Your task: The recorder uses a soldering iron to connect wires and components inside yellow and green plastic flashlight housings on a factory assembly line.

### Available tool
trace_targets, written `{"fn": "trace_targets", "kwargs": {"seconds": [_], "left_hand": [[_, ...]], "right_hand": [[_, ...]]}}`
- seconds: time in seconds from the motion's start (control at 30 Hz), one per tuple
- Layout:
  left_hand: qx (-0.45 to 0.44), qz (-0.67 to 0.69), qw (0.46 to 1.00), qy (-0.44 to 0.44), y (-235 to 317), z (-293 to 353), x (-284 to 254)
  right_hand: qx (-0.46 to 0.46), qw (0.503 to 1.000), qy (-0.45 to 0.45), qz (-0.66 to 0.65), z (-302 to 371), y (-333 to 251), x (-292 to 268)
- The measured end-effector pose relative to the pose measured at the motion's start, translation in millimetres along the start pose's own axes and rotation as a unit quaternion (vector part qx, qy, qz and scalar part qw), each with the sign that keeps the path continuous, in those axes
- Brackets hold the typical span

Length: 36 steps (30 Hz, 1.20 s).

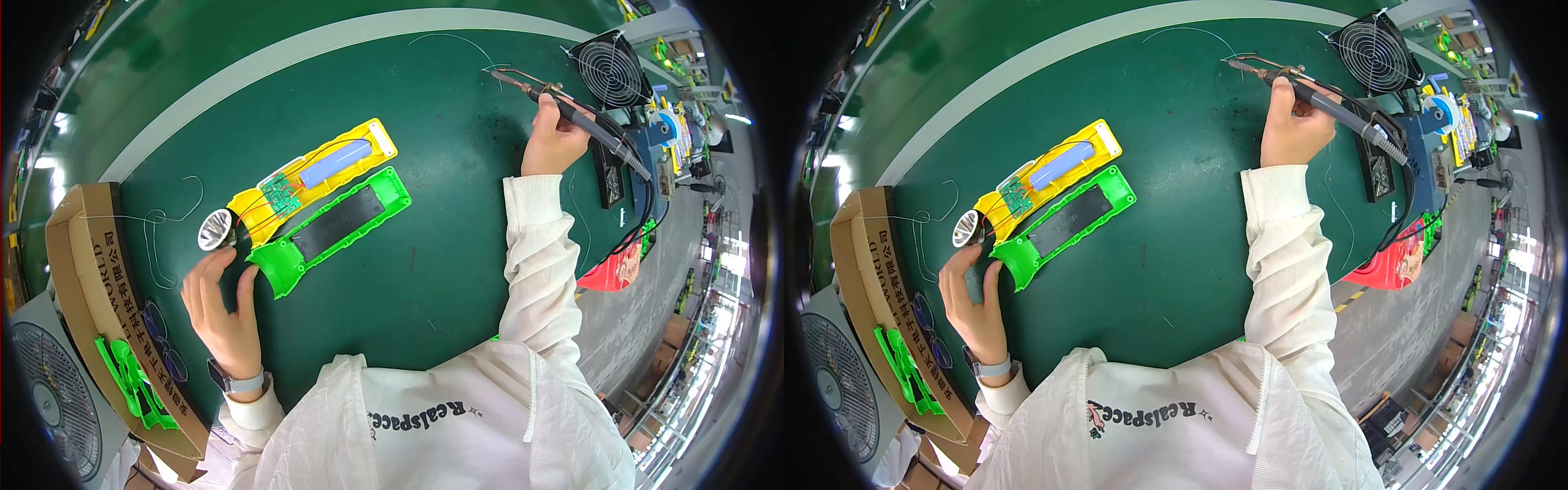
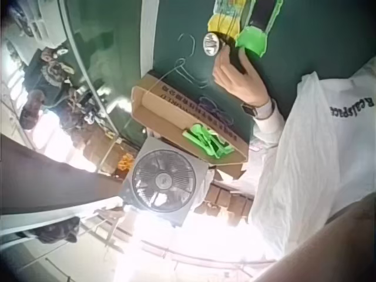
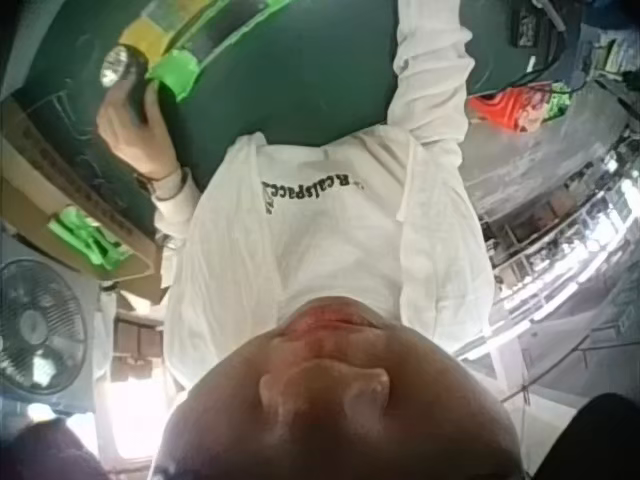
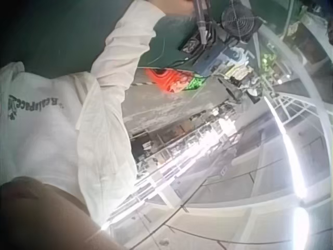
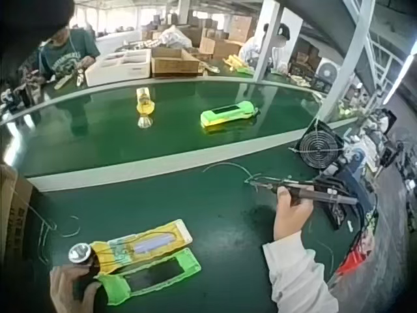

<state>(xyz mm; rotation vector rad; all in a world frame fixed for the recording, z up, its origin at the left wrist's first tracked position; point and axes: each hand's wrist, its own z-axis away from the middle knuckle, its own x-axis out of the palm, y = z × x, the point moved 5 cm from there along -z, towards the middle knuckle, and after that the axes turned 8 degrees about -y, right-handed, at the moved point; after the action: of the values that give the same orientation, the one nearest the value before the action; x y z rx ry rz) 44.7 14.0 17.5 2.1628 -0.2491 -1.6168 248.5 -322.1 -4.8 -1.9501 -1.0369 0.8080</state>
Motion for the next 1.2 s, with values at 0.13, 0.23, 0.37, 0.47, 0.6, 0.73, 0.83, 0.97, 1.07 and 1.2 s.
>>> {"fn": "trace_targets", "kwargs": {"seconds": [0.13, 0.23, 0.37, 0.47, 0.6, 0.73, 0.83, 0.97, 1.07, 1.2], "left_hand": [[0.011, 0.015, 1.0, 0.015, 4.4, -2.9, 2.3], [0.011, 0.013, 1.0, 0.014, 9.2, -4.3, 4.1], [0.015, 0.014, 1.0, 0.002, 11.5, -4.4, 9.0], [-0.009, 0.022, 1.0, 0.012, 11.7, -5.8, 9.9], [0.008, 0.016, 1.0, 0.01, 19.1, -11.1, 11.8], [-0.004, 0.066, 0.998, 0.018, 15.8, -14.3, 15.0], [-0.01, 0.068, 0.997, 0.018, 13.9, -16.4, 14.7], [-0.003, 0.054, 0.998, 0.021, 13.1, -16.7, 15.1], [0.004, 0.027, 0.999, 0.035, 16.1, -16.3, 11.5], [-0.042, 0.11, 0.99, 0.078, 11.0, -18.0, 0.7]], "right_hand": [[-0.002, 1.0, 0.006, 0.004, -0.4, 0.4, -0.4], [-0.003, 1.0, 0.001, 0.005, 0.0, 3.9, -2.1], [0.001, 1.0, 0.003, -0.016, 1.0, 0.7, 0.0], [0.003, 1.0, -0.006, 0.005, 1.3, 0.3, 1.6], [-0.026, 1.0, -0.004, 0.01, -1.7, -1.2, 2.0], [-0.011, 1.0, 0.006, -0.001, -2.0, -1.7, 0.5], [0.006, 1.0, 0.005, -0.009, -1.2, 0.0, 0.3], [-0.021, 1.0, 0.001, -0.004, -1.2, -1.8, 1.5], [-0.017, 1.0, -0.003, 0.013, -0.5, -0.7, 1.7], [0.004, 1.0, -0.003, 0.0, -0.8, 1.3, -0.5]]}}
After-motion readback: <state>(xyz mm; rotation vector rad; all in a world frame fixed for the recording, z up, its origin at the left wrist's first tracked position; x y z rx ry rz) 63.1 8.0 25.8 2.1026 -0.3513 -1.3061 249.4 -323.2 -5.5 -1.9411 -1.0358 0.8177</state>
